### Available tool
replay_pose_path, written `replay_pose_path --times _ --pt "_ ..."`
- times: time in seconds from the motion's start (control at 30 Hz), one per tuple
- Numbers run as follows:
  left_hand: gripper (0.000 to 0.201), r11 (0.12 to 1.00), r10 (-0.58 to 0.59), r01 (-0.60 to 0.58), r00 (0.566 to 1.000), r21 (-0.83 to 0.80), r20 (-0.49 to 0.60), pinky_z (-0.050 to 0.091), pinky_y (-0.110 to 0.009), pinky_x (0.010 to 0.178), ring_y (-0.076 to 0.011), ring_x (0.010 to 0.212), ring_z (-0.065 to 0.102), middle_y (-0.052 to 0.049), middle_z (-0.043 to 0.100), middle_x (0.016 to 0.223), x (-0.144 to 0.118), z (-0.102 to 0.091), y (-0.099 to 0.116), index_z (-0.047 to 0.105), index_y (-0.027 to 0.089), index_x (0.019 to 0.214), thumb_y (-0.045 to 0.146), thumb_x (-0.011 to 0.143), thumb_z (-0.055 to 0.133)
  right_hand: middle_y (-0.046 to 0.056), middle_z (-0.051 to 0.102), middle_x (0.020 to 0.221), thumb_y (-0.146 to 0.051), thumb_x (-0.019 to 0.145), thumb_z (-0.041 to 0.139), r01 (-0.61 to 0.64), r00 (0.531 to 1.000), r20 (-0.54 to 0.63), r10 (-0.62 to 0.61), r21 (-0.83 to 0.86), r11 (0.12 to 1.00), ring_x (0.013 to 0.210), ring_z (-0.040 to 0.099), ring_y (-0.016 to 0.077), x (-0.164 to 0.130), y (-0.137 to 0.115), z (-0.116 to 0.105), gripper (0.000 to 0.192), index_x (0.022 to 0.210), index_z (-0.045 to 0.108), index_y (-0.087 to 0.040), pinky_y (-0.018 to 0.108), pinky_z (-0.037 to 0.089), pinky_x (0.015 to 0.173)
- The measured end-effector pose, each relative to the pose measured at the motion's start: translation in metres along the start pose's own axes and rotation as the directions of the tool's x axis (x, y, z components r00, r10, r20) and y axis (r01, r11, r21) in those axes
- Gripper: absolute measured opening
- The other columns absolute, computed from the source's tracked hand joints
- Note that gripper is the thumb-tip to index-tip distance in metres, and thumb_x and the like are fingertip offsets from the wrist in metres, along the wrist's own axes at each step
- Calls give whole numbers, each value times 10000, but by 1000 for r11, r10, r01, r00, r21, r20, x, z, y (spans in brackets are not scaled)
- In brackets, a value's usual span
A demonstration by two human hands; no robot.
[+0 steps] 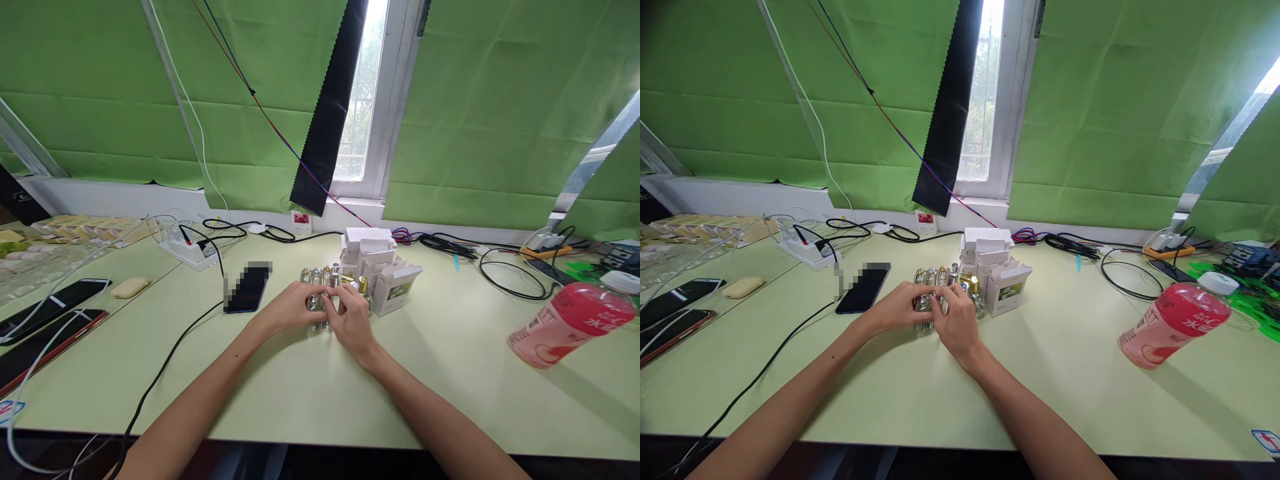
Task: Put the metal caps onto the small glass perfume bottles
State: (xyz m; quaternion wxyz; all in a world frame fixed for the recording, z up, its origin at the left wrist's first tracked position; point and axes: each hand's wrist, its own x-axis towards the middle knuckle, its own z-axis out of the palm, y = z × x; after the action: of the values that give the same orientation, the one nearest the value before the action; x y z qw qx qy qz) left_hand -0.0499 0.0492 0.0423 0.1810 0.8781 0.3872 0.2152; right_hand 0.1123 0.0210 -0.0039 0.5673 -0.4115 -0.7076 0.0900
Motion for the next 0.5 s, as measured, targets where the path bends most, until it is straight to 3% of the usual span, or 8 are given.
replay_pose_path --times 0.5 --pt "237 1000 26 -26 1000 -3 -12 275 -211 520 -83 520 334 60 553 599 1 1 -2 708 171 949 336 791 647 -23 493 746 -201 895 573 -17 1000 20 16 26 1000 543 401 96 4 0 0 125 774 601 -194 231 371 578"
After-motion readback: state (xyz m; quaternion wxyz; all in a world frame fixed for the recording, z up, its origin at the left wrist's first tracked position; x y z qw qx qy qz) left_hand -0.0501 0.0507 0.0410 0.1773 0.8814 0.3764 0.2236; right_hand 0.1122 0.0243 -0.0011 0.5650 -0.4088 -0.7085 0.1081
